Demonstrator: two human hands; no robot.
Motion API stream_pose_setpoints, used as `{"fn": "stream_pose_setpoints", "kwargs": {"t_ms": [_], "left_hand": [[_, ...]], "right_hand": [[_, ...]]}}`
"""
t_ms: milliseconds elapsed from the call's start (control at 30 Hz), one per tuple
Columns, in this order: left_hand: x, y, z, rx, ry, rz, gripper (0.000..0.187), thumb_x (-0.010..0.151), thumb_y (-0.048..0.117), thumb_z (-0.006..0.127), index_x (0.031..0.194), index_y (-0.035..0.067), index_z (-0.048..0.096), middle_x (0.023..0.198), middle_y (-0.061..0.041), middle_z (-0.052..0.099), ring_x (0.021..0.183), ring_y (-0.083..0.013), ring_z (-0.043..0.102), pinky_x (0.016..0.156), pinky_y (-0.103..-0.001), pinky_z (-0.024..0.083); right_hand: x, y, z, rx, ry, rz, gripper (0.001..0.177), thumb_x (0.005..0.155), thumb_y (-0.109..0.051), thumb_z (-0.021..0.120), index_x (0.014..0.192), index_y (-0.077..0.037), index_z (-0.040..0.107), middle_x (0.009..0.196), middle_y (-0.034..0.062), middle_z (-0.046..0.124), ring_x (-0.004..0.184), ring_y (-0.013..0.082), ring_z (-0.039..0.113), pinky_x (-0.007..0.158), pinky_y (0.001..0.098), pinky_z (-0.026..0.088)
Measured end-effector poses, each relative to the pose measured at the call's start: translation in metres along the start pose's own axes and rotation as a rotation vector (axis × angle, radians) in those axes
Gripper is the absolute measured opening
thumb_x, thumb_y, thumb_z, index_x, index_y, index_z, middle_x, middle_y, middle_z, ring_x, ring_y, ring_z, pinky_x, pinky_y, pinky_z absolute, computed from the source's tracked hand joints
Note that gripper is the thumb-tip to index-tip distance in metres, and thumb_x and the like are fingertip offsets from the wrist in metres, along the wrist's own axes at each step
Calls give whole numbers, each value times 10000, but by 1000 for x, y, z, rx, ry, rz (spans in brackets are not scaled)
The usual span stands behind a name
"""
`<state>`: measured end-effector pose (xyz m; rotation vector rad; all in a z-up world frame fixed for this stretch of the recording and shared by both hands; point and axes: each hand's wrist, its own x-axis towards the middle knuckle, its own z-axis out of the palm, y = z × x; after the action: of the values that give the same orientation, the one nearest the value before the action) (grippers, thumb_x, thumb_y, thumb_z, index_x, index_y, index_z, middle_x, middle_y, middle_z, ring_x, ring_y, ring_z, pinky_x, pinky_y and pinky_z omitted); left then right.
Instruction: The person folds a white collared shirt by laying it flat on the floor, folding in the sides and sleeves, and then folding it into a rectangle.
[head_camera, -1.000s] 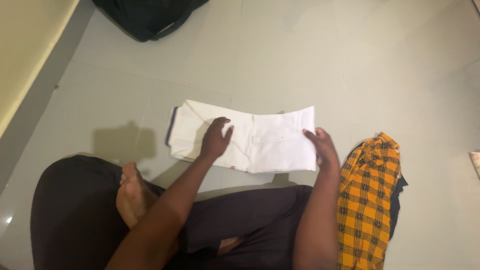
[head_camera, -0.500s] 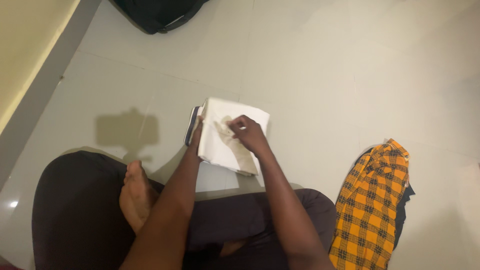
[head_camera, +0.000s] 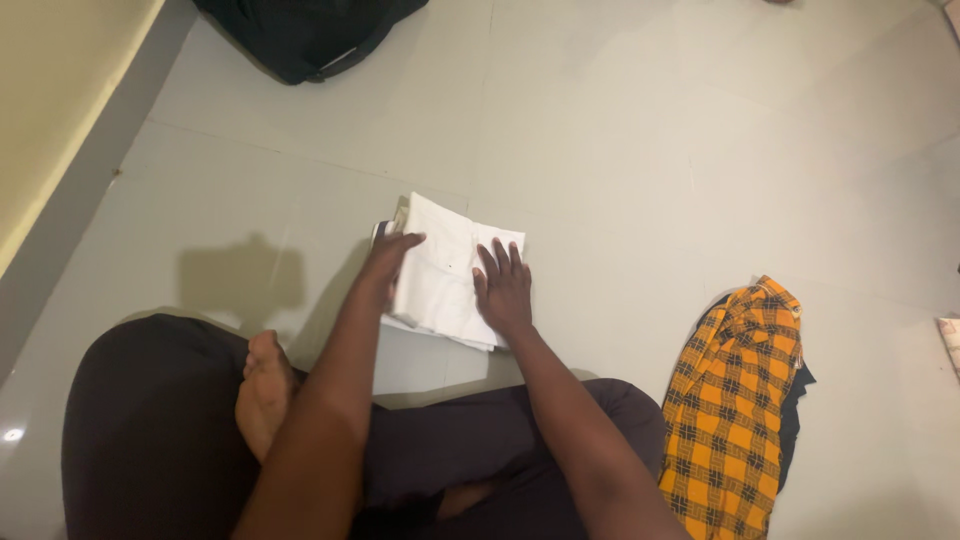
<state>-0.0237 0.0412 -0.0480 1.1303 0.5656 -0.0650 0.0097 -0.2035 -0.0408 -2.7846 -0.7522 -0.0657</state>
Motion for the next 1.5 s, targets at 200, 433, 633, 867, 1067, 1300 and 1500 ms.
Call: {"fn": "stream_pose_setpoints", "kwargs": {"t_ms": [200, 433, 633, 867, 1067, 1300, 1500], "left_hand": [[-23, 22, 3, 956, 363, 292, 497, 818, 153, 782, 1279, 28, 645, 1276, -195, 661, 1194, -338, 622, 990, -438, 515], [-40, 10, 37, 1502, 357, 443, 223, 1031, 105, 562, 1242, 96, 633, 1200, -157, 592, 1088, -323, 644, 890, -503, 549], [-23, 14, 52, 226, 95, 204, 386, 922, 235, 511, 1253, 87, 646, 1291, -176, 689, 1106, -315, 685, 849, -469, 573], [-43, 49, 41, -696, -427, -62, 925, 924, 727, 366, 1412, -46, 507, 1413, -251, 601, 1310, -380, 569, 1066, -495, 456], [-4, -1, 33, -245, -222, -96, 599, 885, 235, 714, 1387, -38, 534, 1355, -190, 654, 1231, -312, 653, 1058, -442, 517], [24, -16, 41, 263, 38, 50, 465, 921, 187, 713, 1323, -16, 594, 1209, -170, 716, 1076, -266, 707, 921, -396, 559], [26, -11, 46, 850, 208, 695, 579, 912, 270, 798, 1386, 39, 557, 1229, -245, 629, 1126, -402, 637, 935, -470, 526]], "right_hand": [[18, 17, 11, 260, 185, 415, 864, 899, -494, 700, 1552, -60, 339, 1562, 230, 368, 1449, 389, 324, 1190, 572, 291], [32, 20, -29, 1338, 16, 740, 471, 786, -131, 788, 1203, 49, 665, 1090, 172, 754, 998, 293, 737, 887, 400, 592], [15, -18, -143, 937, -156, 211, 365, 945, -133, 705, 1303, -67, 677, 1192, 126, 765, 1099, 218, 689, 979, 346, 535], [-42, -54, -180, 168, -241, -455, 524, 776, -180, 780, 1293, -226, 709, 1543, 108, 556, 1468, 328, 440, 1167, 552, 277], [-44, -17, -152, 495, -663, -161, 474, 873, -285, 776, 1324, -188, 664, 1430, 51, 621, 1297, 280, 585, 1101, 411, 448], [-17, 78, -244, 2276, 227, -781, 698, 1087, -485, 524, 1689, -333, 203, 1769, 60, 230, 1628, 261, 326, 1316, 612, 270], [2, 140, -181, 1896, 596, -23, 533, 1110, -348, 434, 1575, -90, 396, 1461, 137, 623, 1370, 260, 612, 1215, 449, 490]]}}
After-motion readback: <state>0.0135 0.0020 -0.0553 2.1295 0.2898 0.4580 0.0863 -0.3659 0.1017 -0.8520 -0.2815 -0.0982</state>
